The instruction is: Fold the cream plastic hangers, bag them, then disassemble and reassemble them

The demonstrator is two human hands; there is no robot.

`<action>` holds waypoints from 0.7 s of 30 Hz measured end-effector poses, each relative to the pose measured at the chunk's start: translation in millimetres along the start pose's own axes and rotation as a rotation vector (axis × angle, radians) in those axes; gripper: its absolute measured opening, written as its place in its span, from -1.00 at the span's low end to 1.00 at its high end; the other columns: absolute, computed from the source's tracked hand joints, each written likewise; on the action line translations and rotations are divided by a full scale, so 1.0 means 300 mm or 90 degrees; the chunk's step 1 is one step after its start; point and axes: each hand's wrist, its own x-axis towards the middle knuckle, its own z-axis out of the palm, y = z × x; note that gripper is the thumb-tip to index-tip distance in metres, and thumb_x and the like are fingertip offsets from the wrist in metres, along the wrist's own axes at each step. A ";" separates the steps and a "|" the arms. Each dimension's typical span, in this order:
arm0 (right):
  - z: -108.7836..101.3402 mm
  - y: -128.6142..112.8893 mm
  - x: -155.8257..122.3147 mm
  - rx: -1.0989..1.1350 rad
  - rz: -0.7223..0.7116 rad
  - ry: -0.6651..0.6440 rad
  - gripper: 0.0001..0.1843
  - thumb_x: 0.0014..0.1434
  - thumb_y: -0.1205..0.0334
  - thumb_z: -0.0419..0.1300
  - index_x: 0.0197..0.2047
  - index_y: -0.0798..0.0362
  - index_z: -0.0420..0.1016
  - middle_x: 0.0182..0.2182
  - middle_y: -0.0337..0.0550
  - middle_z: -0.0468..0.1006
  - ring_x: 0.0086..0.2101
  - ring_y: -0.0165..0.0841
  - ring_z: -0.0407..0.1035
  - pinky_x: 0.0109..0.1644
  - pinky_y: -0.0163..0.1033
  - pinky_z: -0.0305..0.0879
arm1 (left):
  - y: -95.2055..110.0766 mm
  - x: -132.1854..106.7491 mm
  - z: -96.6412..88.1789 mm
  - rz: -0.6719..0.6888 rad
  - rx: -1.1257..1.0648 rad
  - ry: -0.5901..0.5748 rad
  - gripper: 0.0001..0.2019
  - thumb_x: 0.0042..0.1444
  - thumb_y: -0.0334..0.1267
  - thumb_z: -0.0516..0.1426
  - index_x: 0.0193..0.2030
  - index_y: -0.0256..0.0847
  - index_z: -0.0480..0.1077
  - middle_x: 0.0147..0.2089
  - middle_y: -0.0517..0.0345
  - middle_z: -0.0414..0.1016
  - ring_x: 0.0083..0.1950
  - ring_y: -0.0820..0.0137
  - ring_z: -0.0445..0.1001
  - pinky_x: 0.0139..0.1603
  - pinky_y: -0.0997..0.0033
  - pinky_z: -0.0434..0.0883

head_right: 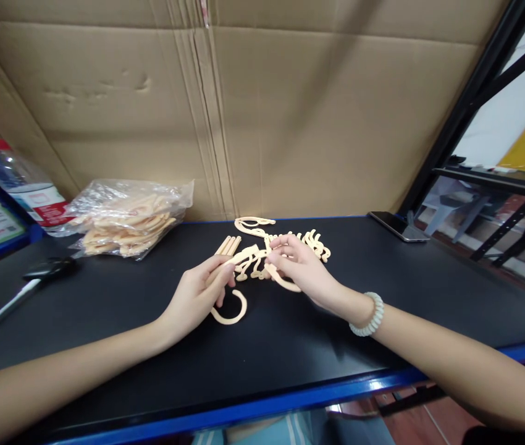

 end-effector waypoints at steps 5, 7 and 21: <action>0.008 0.002 -0.006 -0.020 0.129 -0.113 -0.72 0.24 0.04 0.15 -0.25 0.12 0.41 -0.53 -0.23 0.51 -0.59 -0.54 0.29 -0.50 -0.40 0.18 | -0.029 0.009 -0.003 0.175 0.229 0.018 -0.79 0.29 -0.27 0.03 0.03 -0.17 0.36 -0.08 0.08 0.57 -0.21 0.32 0.56 -0.20 0.40 0.44; 0.013 -0.002 -0.010 -0.028 0.165 -0.142 -0.68 0.24 0.02 0.14 -0.26 0.15 0.44 -0.54 -0.21 0.51 -0.60 -0.55 0.27 -0.52 -0.42 0.14 | -0.039 0.014 -0.009 0.255 0.361 0.019 -0.77 0.31 -0.26 0.02 0.07 -0.15 0.33 -0.03 0.07 0.55 -0.17 0.28 0.57 -0.27 0.40 0.44; 0.048 -0.038 -0.041 -0.217 0.135 -0.240 -0.63 0.29 0.02 0.00 -0.39 0.10 0.40 -0.69 -0.30 0.40 -0.71 -0.52 0.18 -0.58 -0.38 0.08 | 0.011 0.015 -0.021 0.369 0.576 -0.166 -0.83 0.29 -0.41 -0.05 -0.26 -0.25 0.33 -0.39 0.06 0.45 -0.48 0.32 0.45 -0.57 0.50 0.28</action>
